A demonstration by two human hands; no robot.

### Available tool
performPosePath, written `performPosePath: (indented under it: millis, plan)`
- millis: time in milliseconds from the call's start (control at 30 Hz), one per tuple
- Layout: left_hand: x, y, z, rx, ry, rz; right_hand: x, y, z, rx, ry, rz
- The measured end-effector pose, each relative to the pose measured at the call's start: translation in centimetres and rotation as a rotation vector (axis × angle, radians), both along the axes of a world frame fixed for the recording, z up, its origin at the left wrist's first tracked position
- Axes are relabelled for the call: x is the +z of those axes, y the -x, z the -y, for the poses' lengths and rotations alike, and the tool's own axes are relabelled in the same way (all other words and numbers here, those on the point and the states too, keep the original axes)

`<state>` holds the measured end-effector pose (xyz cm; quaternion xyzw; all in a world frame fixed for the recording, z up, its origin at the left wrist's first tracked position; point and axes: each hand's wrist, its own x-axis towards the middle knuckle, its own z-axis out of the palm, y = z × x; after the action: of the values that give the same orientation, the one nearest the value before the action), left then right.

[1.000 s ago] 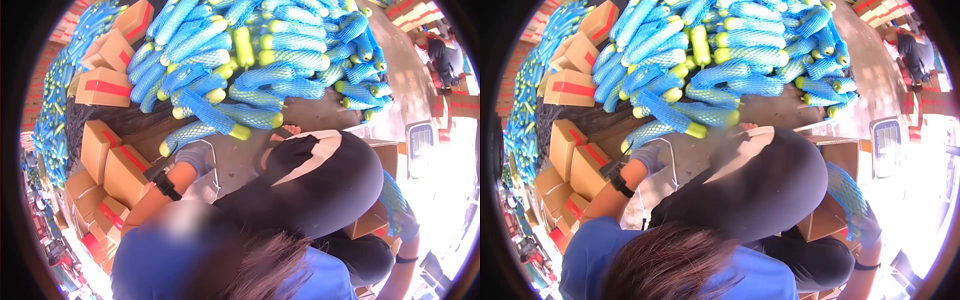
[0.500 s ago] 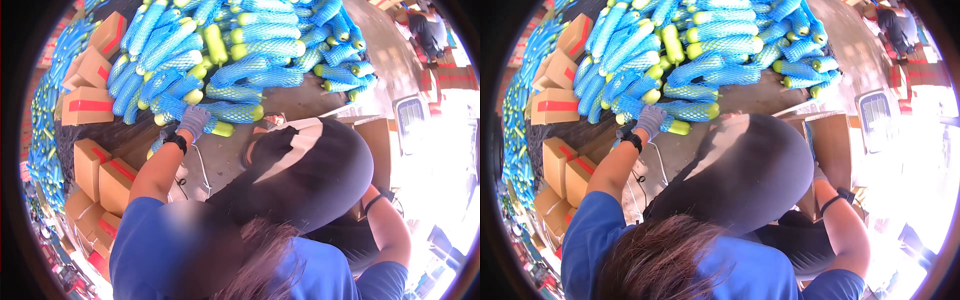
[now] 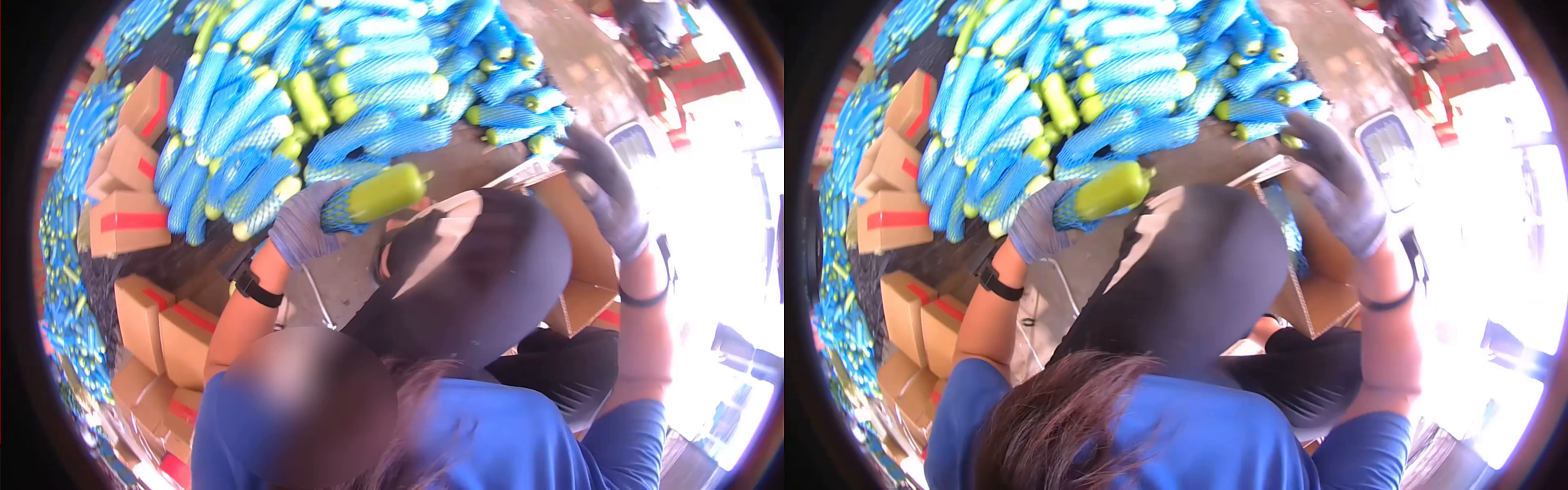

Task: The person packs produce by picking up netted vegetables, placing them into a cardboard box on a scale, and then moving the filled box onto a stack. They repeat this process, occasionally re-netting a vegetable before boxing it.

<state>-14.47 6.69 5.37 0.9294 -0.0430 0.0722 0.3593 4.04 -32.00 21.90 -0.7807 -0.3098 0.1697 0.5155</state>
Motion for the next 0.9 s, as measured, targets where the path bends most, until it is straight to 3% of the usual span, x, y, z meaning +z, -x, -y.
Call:
performPosePath:
  millis: [33, 100, 167, 233, 267, 367, 400, 433, 467, 567, 633, 700, 833, 900]
  plan:
    - [1.7, -1.7, 1.5, -0.028, -0.001, 0.031, 1.6, 0.6, -2.5, 0.046, -0.16, 0.007]
    - [6.5, -4.6, 5.0, -0.18, 0.56, 0.06, 4.4, 0.0, -5.0, 0.28, 0.012, 0.329]
    - [10.1, -6.7, 7.7, -0.414, 0.982, -0.136, 7.1, 0.1, -7.4, 0.42, 0.212, 0.43]
    - [11.5, -8.0, 9.9, -0.418, 1.055, -0.016, 7.6, -0.2, -7.6, 0.314, 0.03, 0.393]
    - [12.5, -8.0, 9.6, -0.297, 0.802, 0.061, 7.7, -0.2, -7.2, 0.304, -0.043, 0.496]
    - [15.1, -8.1, 12.1, -0.104, 0.487, 0.361, 7.6, 2.9, -5.6, 0.152, 0.029, 0.553]
    - [16.4, -7.0, 12.7, -0.045, 0.317, 0.348, 7.2, 4.1, -5.5, 0.191, 0.098, 0.697]
    - [17.4, -6.2, 13.8, -0.006, 0.154, 0.343, 6.8, 6.6, -5.4, 0.091, 0.224, 0.632]
    - [17.1, -6.7, 14.9, -0.099, 0.283, 0.467, 6.0, 8.6, -5.3, 0.0, 0.166, 0.628]
    - [17.0, -6.2, 18.0, -0.178, 0.573, 0.526, 4.0, 10.4, -3.5, -0.11, 0.036, 0.534]
    - [17.6, -5.3, 18.2, -0.286, 0.637, 0.394, 3.9, 10.8, -1.9, -0.199, -0.019, 0.542]
    - [18.3, -4.3, 18.2, -0.232, -0.142, 0.641, 3.6, 11.4, -0.8, -0.259, -0.073, 0.535]
    - [17.3, -3.2, 18.9, -0.114, -0.24, 0.443, 3.9, 12.6, 0.3, -0.402, -0.259, 0.382]
    - [17.5, -3.9, 19.4, -0.089, -0.245, 0.5, 4.2, 13.1, 0.3, -0.421, -0.308, 0.307]
